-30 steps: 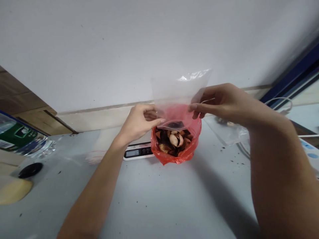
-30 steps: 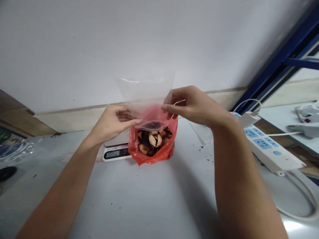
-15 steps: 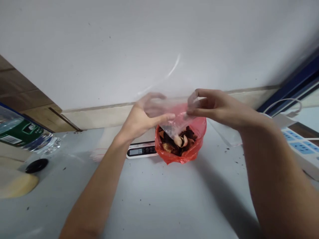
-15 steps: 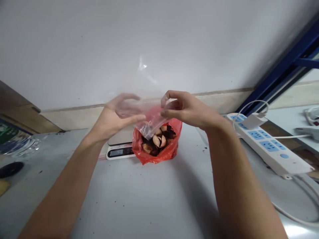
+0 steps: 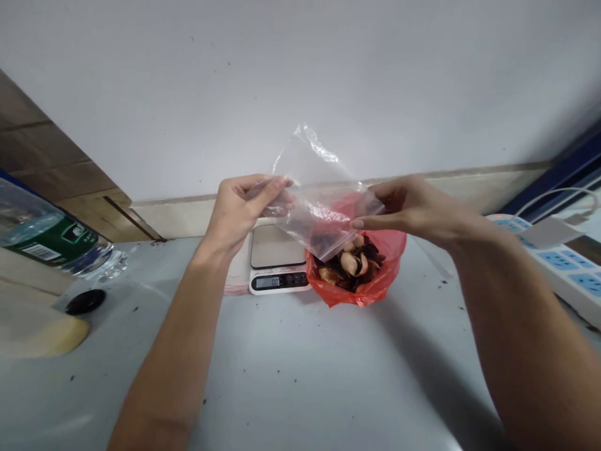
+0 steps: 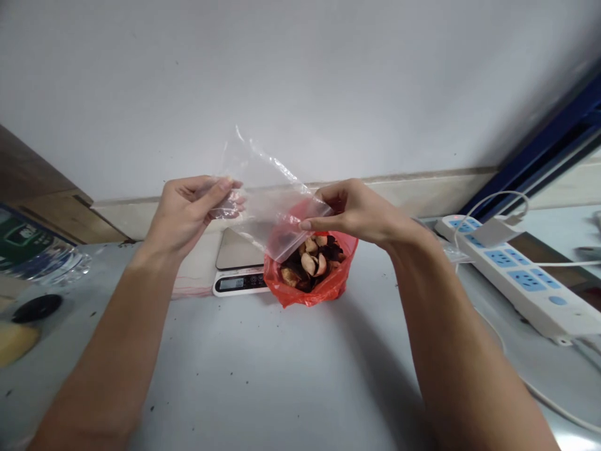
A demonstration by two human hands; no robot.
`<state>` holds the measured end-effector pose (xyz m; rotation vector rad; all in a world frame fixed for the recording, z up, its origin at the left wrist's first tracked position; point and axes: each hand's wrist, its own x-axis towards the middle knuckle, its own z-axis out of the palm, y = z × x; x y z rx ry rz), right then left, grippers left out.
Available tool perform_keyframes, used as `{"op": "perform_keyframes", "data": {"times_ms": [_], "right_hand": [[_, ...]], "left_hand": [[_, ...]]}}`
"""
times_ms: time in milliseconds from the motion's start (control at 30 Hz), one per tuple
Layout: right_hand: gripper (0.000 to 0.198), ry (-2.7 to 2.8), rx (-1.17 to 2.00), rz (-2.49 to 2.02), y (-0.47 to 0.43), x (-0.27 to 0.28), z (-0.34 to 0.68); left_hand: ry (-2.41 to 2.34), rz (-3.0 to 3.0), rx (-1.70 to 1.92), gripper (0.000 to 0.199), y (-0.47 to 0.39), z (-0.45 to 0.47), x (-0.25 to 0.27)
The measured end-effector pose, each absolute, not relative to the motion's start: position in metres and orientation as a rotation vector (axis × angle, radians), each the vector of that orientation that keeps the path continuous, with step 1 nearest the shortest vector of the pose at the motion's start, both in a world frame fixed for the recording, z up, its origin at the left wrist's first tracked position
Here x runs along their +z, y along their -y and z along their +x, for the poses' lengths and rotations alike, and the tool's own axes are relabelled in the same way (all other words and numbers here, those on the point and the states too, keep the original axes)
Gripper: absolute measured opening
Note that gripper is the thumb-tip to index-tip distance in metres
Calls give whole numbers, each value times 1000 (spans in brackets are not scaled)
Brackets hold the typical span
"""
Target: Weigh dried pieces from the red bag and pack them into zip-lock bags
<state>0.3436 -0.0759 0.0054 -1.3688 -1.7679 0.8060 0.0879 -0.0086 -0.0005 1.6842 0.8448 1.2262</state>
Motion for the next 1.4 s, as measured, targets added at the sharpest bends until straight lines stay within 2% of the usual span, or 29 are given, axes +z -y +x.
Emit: {"op": "perform_keyframes", "data": {"times_ms": [133,300,433,567,733,833,967,1200,1400], "right_hand": [[25,1702,1040,-1314,79,8,332],[29,1407,994,-1342,79,3,317],[26,1328,776,-1299,71,-6,295],[15,1506,387,-1239,62,-6,245],[36,2285,-87,-1315,52,-5,161],[38,2633,-15,-1287,48,-21,124],[20,2802,172,-1267,45,-47,105],[28,2825,306,-1267,50,-58,108],[28,2793,316,-1215,58,-66,113]], "left_hand": [[-831,1696,1213,39,9,79,1],[-949,1794,1135,39,6,47,8],[-1177,1954,839,46,0,7,14],[-1480,1882,599,45,-10,-34,6],[-1826,1461,471,48,-13,-65,-14],[-1701,1382,411,50,-10,-70,-24],[-1632,1423,374,49,-11,-71,-32],[-1659,1603,326,38,-25,-68,-49],[-1707,1868,407,44,-34,-61,-57]]}}
